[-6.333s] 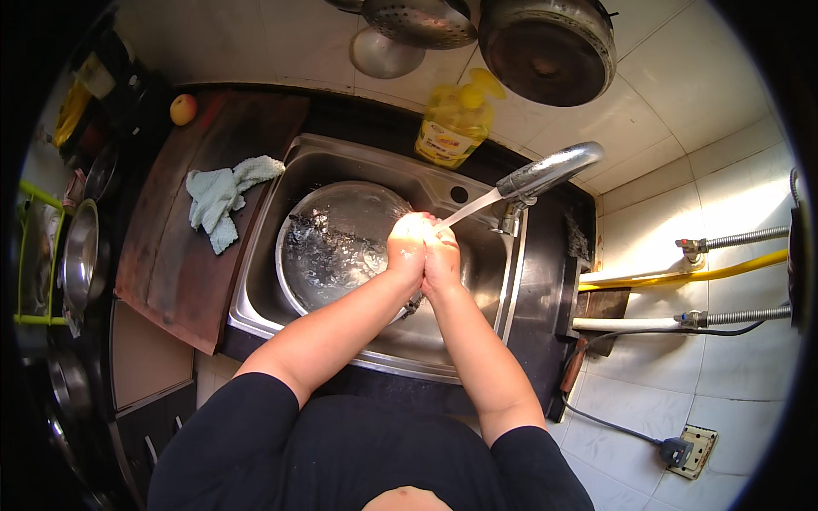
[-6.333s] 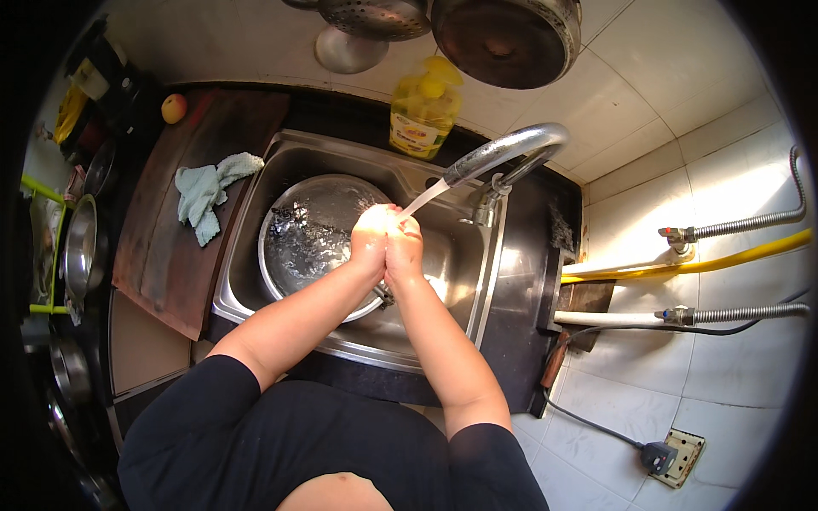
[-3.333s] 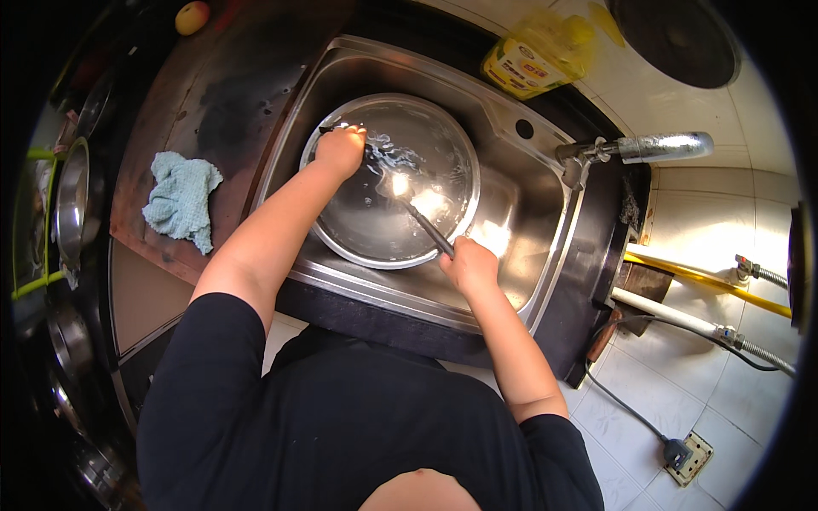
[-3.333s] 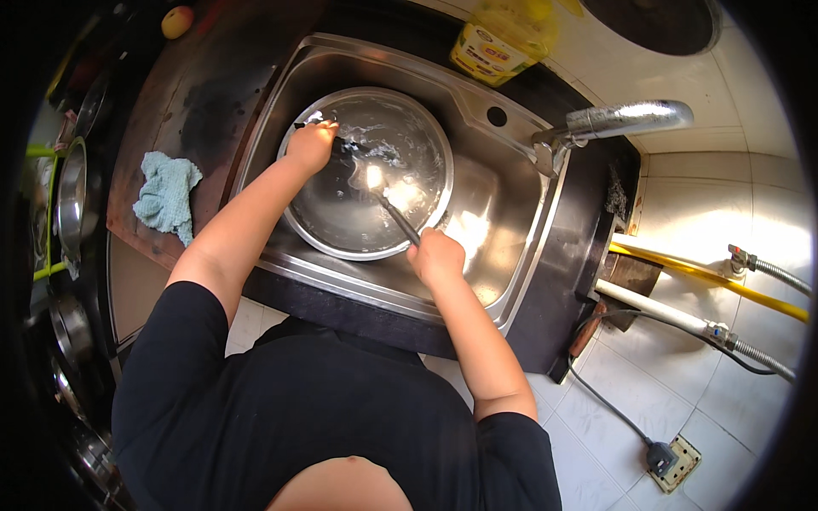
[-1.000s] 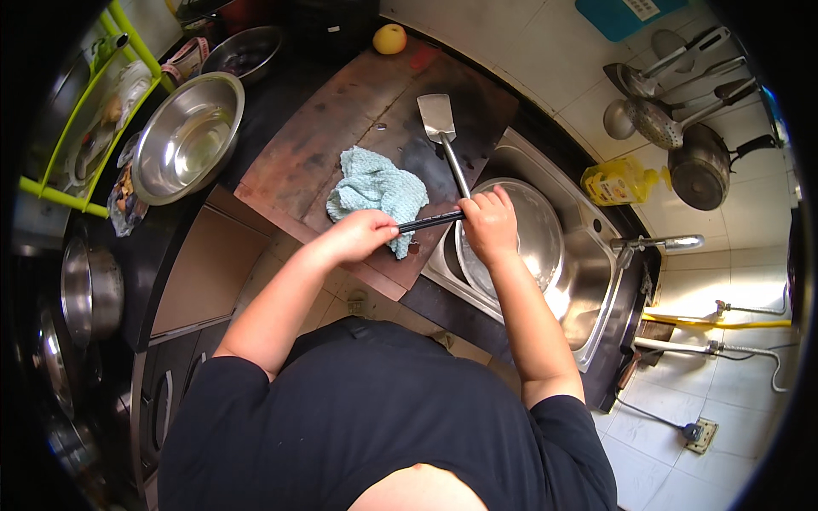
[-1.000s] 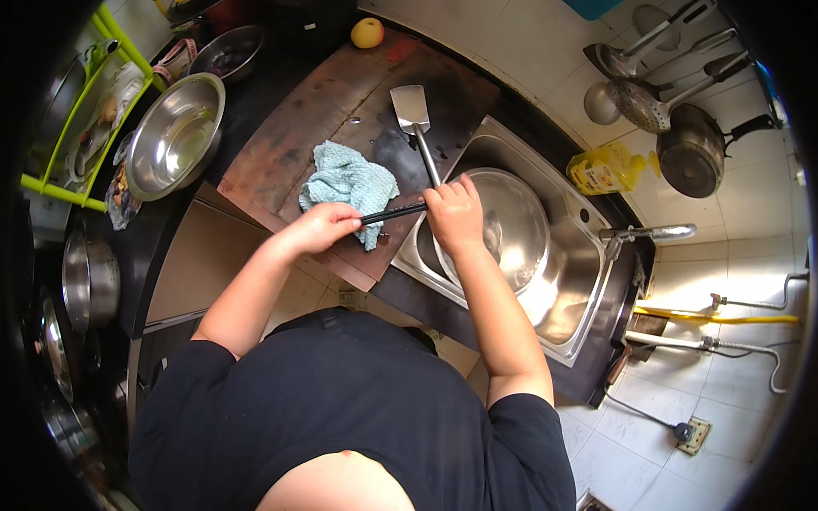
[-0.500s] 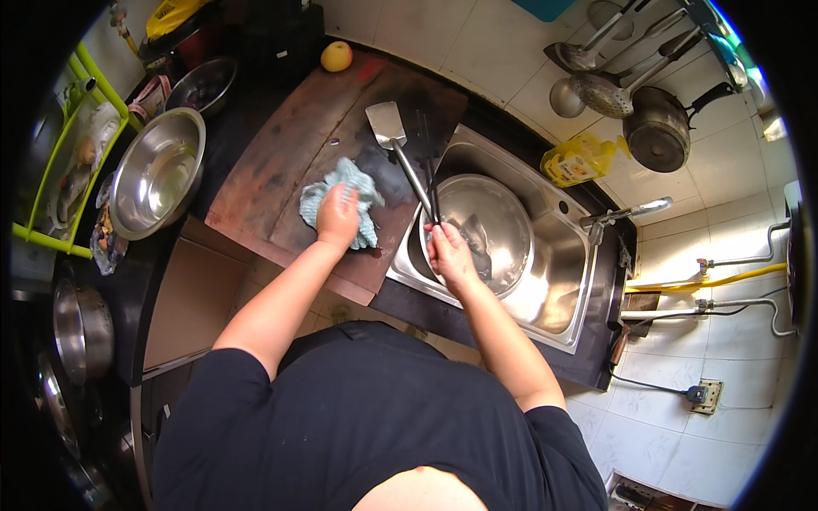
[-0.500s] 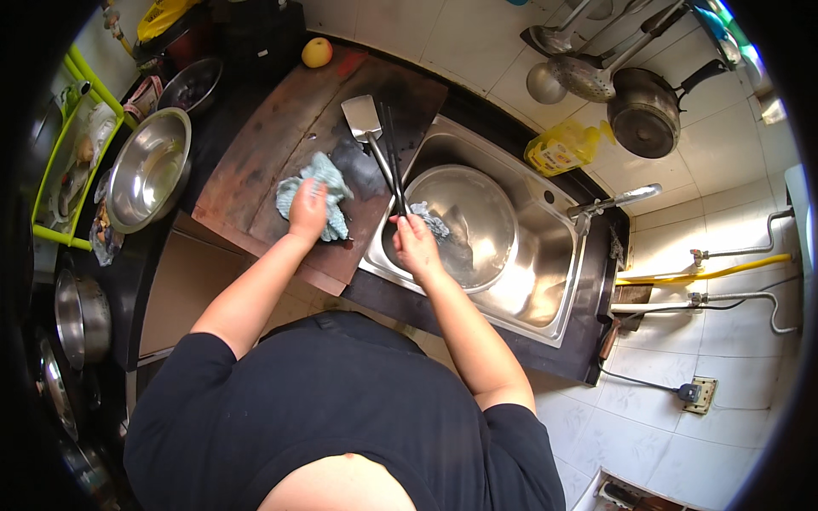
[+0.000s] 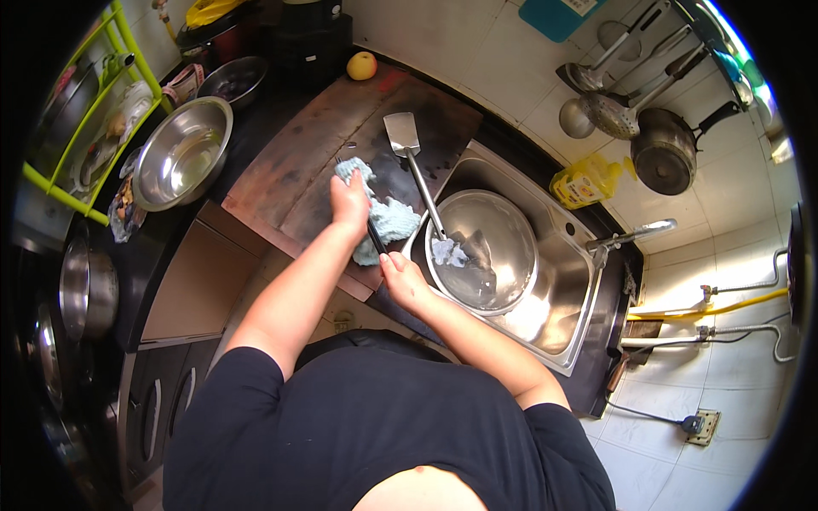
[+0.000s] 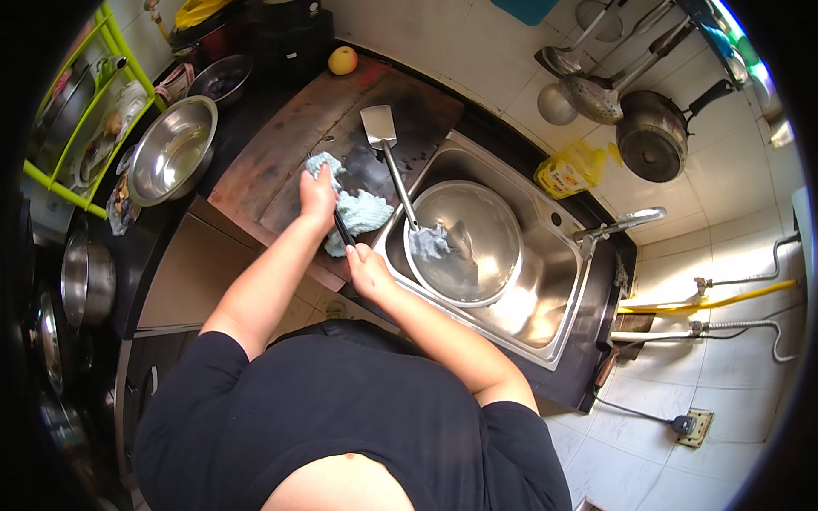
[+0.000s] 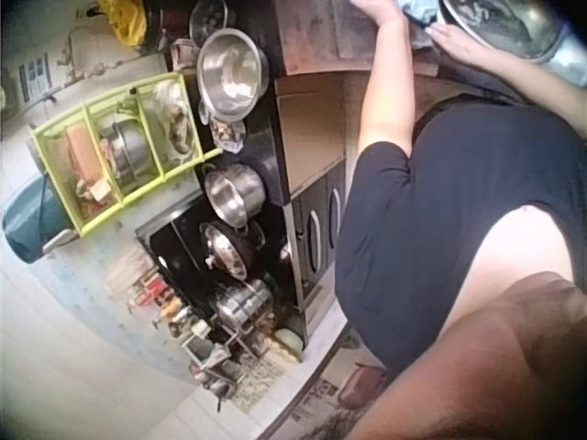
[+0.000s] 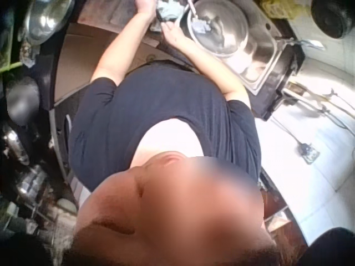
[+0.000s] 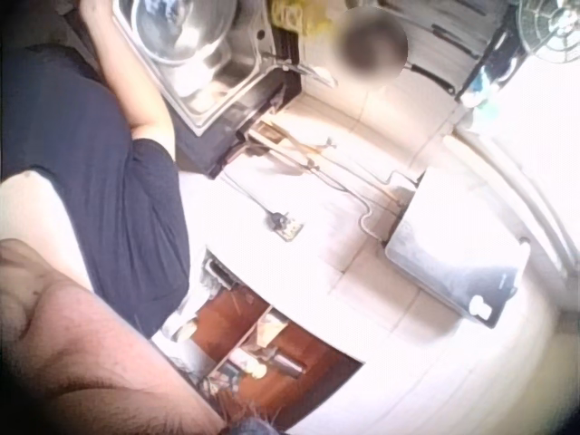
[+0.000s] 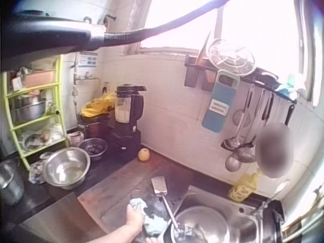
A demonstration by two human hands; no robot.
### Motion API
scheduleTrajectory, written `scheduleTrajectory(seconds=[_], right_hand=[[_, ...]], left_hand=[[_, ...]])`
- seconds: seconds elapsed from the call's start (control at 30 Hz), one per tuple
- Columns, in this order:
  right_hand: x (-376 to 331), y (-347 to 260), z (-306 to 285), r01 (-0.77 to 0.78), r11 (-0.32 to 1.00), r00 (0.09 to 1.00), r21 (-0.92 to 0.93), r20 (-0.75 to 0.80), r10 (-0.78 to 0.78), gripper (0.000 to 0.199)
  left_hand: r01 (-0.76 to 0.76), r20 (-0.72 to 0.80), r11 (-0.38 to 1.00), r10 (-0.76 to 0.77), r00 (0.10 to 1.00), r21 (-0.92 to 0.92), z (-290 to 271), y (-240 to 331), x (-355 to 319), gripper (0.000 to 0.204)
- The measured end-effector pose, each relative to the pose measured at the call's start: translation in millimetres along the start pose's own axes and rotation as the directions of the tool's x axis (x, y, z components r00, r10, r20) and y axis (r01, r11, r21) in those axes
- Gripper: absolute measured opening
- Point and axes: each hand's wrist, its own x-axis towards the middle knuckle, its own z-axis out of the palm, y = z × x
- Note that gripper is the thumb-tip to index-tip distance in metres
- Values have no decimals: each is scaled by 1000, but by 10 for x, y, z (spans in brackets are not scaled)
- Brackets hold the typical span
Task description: The person washes their hands and dries a pair of chopsticks. They then use the chopsticks to transfer raw dough buns from a wooden board into a multi-tiered steamer on the stove. The person arranges the buns inside the steamer and closes the lid.
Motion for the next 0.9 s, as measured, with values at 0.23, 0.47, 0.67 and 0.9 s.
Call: scheduleTrajectory(seconds=[0.23, 0.47, 0.67, 0.9], right_hand=[[-260, 197, -371, -131, 957, 987, 257, 120, 102, 31], [638, 324, -154, 163, 929, 987, 333, -67, -150, 24], [485, -237, -262, 415, 856, 889, 308, 60, -453, 23], [525, -499, 71, -342, 496, 939, 798, 314, 143, 18]], left_hand=[[309, 264, 686, -174, 949, -658, -490, 386, 555, 40], [604, 644, 468, -93, 760, -645, -125, 146, -515, 33], [593, 756, 728, -160, 635, -344, -294, 136, -566, 46], [751, 678, 546, -393, 622, -372, -524, -159, -413, 52]])
